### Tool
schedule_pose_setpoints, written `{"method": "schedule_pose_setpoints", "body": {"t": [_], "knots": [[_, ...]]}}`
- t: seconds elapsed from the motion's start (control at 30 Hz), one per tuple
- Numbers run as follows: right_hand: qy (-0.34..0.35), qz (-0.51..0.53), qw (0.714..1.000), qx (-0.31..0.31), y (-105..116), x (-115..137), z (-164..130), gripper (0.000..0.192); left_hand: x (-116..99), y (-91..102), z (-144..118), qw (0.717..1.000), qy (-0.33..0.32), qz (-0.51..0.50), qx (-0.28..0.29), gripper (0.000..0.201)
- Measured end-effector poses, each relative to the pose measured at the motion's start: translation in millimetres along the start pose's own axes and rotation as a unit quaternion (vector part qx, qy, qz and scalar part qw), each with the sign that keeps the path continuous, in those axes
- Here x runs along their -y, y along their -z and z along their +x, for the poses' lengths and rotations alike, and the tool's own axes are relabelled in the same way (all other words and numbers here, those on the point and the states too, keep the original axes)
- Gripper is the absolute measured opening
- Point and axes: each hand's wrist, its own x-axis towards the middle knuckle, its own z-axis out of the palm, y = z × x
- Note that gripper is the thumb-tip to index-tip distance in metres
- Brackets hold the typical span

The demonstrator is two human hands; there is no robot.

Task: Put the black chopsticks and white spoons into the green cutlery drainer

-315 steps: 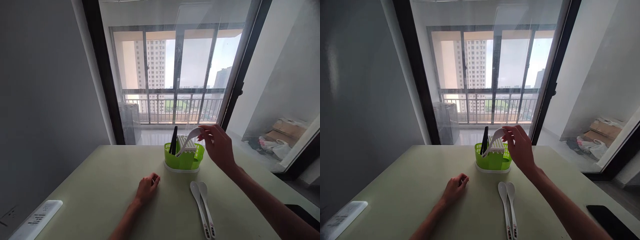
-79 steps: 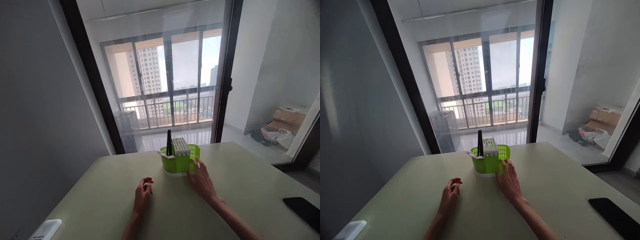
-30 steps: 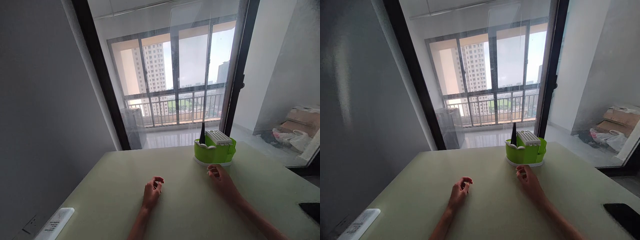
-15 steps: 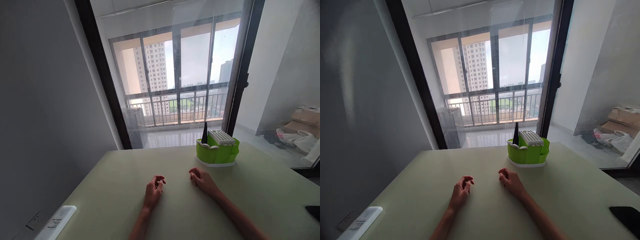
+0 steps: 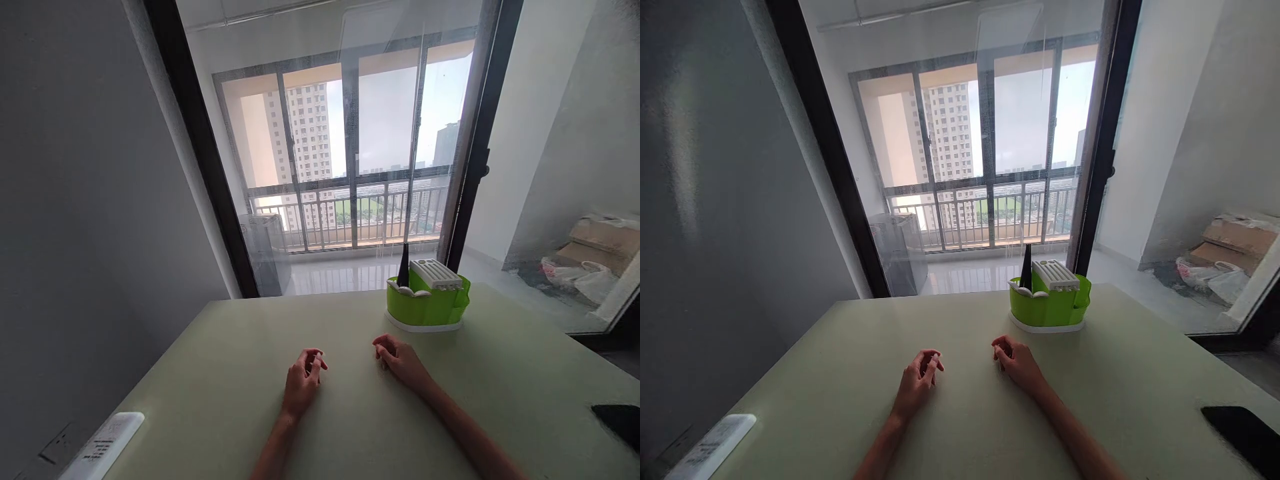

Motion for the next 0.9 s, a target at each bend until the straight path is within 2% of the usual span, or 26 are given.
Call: {"method": "schedule_pose_setpoints", "body": {"t": [0.9], "knots": [[0.005, -0.017, 1.0, -0.009, -0.6, 2.7, -1.4, 0.03, -1.7, 0.8, 0.5, 0.999, -0.005, 0.053, 0.008, 0.041]]}}
